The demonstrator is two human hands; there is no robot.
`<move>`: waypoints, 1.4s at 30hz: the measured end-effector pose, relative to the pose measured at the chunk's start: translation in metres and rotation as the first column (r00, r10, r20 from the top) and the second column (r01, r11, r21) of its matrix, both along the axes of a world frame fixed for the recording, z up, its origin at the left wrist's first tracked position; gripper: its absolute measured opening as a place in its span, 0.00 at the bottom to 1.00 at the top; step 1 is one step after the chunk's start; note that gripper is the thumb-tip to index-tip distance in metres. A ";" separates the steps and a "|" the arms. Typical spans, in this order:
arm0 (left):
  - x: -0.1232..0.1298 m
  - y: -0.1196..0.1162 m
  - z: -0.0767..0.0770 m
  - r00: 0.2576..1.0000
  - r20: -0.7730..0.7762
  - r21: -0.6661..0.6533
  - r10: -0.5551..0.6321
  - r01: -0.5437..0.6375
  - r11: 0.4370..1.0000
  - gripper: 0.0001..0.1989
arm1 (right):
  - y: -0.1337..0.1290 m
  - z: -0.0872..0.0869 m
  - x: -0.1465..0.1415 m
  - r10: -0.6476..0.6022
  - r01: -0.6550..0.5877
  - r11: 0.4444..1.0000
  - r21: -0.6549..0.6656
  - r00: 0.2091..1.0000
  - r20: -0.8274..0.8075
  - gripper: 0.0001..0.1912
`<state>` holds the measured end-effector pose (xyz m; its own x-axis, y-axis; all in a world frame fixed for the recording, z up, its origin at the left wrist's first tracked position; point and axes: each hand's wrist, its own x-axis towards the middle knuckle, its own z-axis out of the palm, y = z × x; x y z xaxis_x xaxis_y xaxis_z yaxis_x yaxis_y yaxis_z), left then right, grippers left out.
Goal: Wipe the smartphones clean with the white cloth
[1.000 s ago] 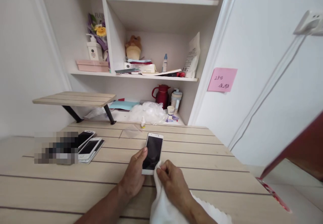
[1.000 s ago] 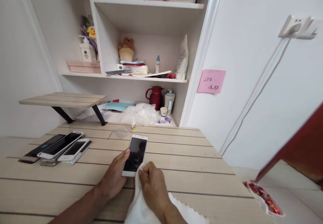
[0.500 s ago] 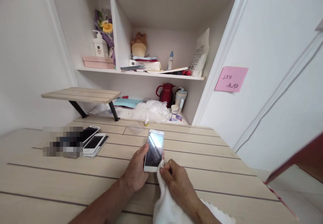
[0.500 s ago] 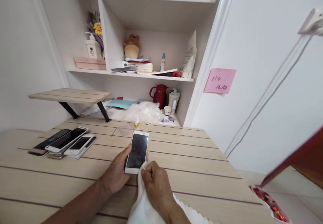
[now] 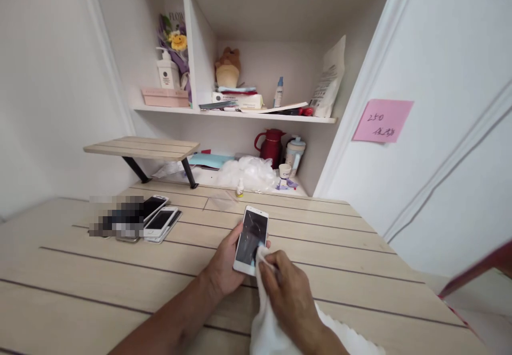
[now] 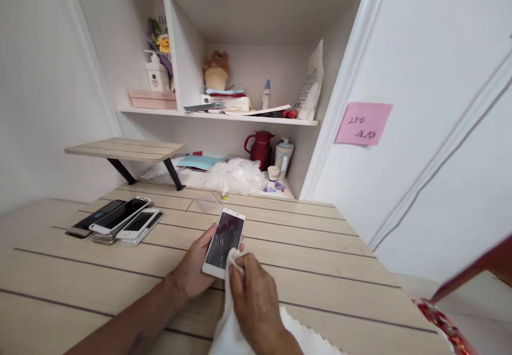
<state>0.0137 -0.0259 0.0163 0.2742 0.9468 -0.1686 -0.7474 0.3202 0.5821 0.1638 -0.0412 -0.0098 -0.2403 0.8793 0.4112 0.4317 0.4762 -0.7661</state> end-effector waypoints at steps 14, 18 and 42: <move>0.006 -0.001 -0.007 0.999 0.032 -0.158 -0.001 0.006 0.987 0.26 | -0.011 0.000 -0.010 0.206 -0.268 0.928 0.260 0.949 0.239 0.13; 0.005 0.001 -0.007 0.994 0.047 -0.142 0.101 -0.094 0.985 0.25 | -0.009 -0.004 -0.011 0.115 -0.169 0.949 0.267 0.971 0.209 0.13; 0.005 0.000 -0.003 1.000 0.027 -0.050 0.014 -0.013 0.999 0.29 | 0.001 -0.007 -0.003 0.027 -0.087 0.915 0.393 0.987 0.156 0.11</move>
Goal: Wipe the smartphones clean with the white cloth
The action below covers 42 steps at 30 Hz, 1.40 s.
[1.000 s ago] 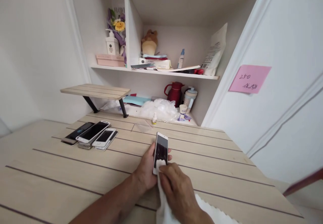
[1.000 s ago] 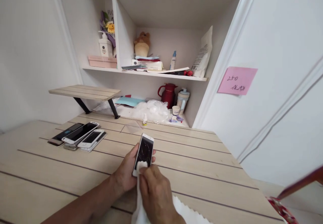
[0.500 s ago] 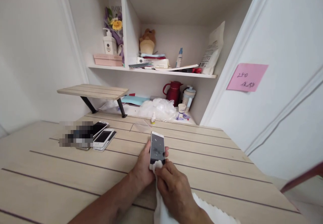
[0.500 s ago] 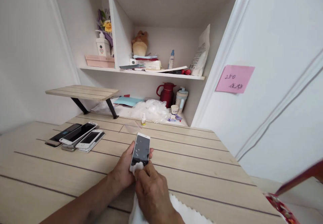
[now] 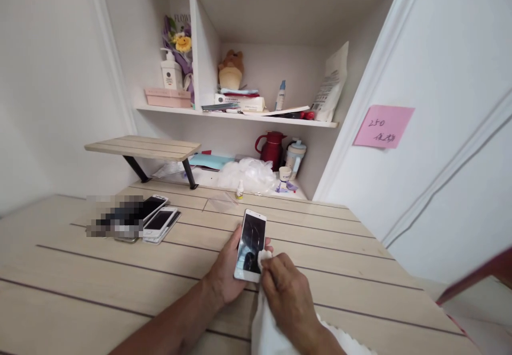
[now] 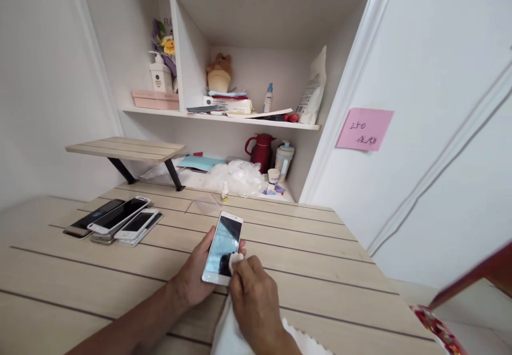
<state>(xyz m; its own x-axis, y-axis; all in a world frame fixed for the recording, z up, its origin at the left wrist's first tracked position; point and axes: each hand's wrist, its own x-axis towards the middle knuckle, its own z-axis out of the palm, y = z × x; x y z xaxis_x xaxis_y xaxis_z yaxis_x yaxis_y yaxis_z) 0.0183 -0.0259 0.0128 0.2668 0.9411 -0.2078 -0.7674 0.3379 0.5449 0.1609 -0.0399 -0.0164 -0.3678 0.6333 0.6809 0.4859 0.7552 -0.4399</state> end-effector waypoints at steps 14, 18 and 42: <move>0.008 -0.013 0.004 0.986 -0.043 -0.084 -0.161 0.157 0.984 0.26 | -0.002 0.006 0.003 0.069 -0.092 0.979 0.181 0.989 0.130 0.14; 0.011 -0.016 0.001 0.989 -0.068 -0.048 -0.134 0.131 0.990 0.20 | 0.006 0.014 0.004 0.021 -0.036 0.982 0.187 0.997 0.079 0.13; 0.016 -0.019 -0.002 0.967 -0.167 0.049 -0.192 0.203 0.978 0.26 | 0.015 0.019 0.015 -0.066 0.077 0.979 0.188 0.996 -0.061 0.15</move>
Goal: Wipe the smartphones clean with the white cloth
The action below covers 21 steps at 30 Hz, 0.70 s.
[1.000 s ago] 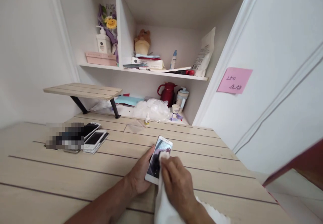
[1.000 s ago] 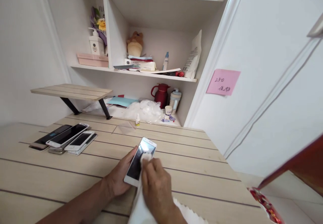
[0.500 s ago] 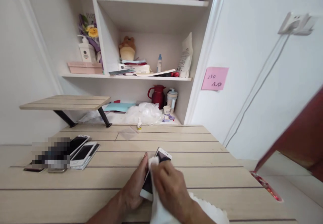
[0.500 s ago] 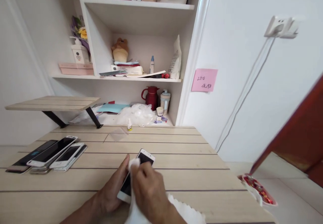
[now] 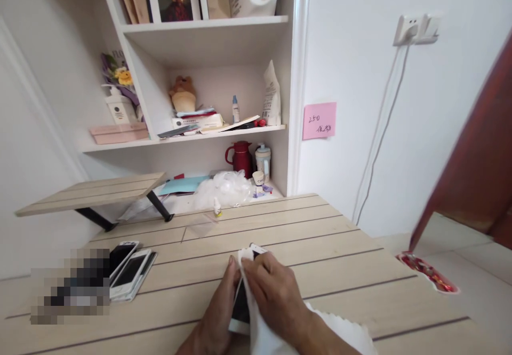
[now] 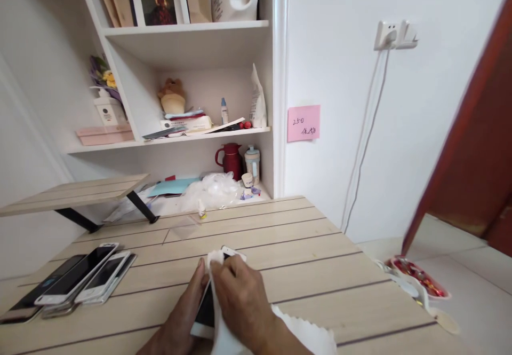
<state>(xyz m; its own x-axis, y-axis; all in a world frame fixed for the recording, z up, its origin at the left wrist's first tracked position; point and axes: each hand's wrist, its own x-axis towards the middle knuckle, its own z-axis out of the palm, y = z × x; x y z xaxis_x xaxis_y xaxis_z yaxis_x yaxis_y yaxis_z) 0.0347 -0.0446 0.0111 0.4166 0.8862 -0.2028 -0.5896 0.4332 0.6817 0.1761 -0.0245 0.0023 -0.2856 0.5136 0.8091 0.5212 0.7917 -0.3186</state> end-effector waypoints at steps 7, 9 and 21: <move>0.000 0.001 -0.004 0.999 -0.046 0.039 0.012 -0.010 0.999 0.26 | 0.005 0.004 0.006 -0.077 0.077 0.997 -0.007 0.988 -0.136 0.16; -0.001 0.001 -0.001 1.000 -0.028 0.012 0.012 -0.012 1.000 0.26 | -0.001 0.003 0.003 -0.007 0.008 1.000 0.024 1.000 -0.017 0.16; -0.001 -0.002 0.006 0.999 -0.017 -0.074 0.048 -0.050 0.996 0.24 | -0.002 0.006 0.002 0.040 -0.040 0.999 0.016 0.999 0.024 0.11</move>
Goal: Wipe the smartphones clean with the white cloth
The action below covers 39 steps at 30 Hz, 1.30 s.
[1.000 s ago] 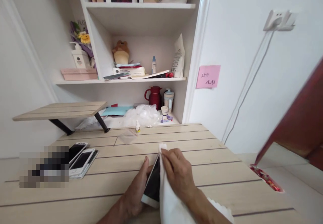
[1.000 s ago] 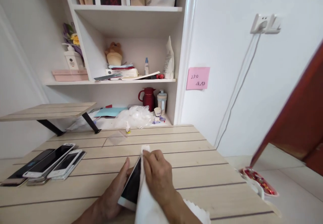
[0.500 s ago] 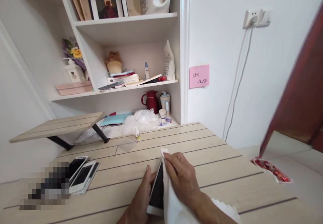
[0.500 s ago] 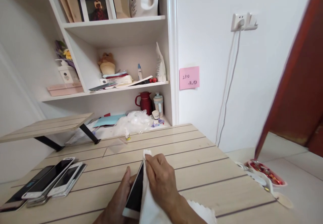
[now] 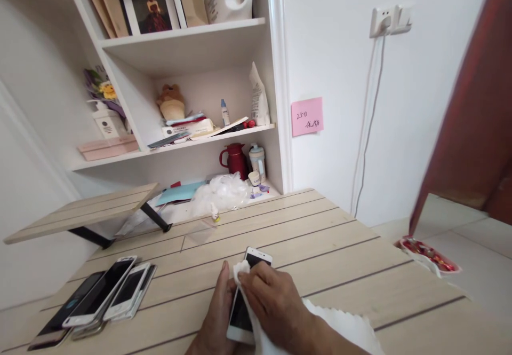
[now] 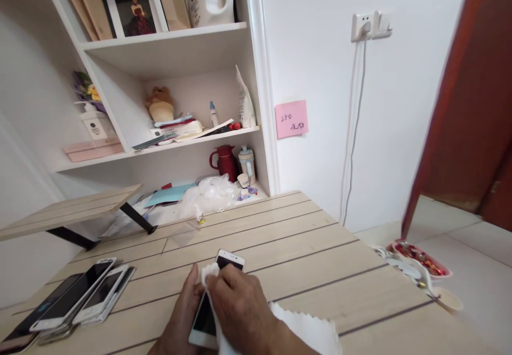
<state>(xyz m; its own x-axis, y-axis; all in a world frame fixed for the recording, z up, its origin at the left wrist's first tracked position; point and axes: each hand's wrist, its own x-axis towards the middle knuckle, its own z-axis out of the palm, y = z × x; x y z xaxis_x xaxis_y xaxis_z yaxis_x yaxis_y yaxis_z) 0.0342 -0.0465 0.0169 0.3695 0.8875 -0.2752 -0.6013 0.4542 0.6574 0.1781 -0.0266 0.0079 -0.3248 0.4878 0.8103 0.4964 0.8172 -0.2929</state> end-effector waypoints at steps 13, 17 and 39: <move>-0.002 -0.003 -0.001 0.997 -0.073 0.100 -0.012 0.020 0.995 0.22 | 0.001 0.004 0.002 -0.067 0.067 0.998 -0.003 0.989 -0.128 0.12; -0.003 -0.004 0.001 0.999 -0.043 0.017 -0.022 0.023 1.000 0.22 | -0.009 0.003 -0.005 0.006 -0.010 0.999 -0.040 0.996 -0.091 0.10; -0.013 0.005 0.004 0.999 0.035 -0.100 -0.018 0.021 0.995 0.37 | -0.030 0.001 -0.021 0.261 -0.254 0.965 -0.062 0.945 0.198 0.11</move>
<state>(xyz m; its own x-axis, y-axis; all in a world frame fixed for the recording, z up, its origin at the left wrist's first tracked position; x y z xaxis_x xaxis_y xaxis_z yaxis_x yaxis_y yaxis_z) 0.0210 -0.0419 0.0210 0.3974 0.8486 -0.3492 -0.6131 0.5287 0.5870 0.1574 -0.0567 0.0089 -0.5990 0.3930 0.6977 0.3225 0.9159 -0.2390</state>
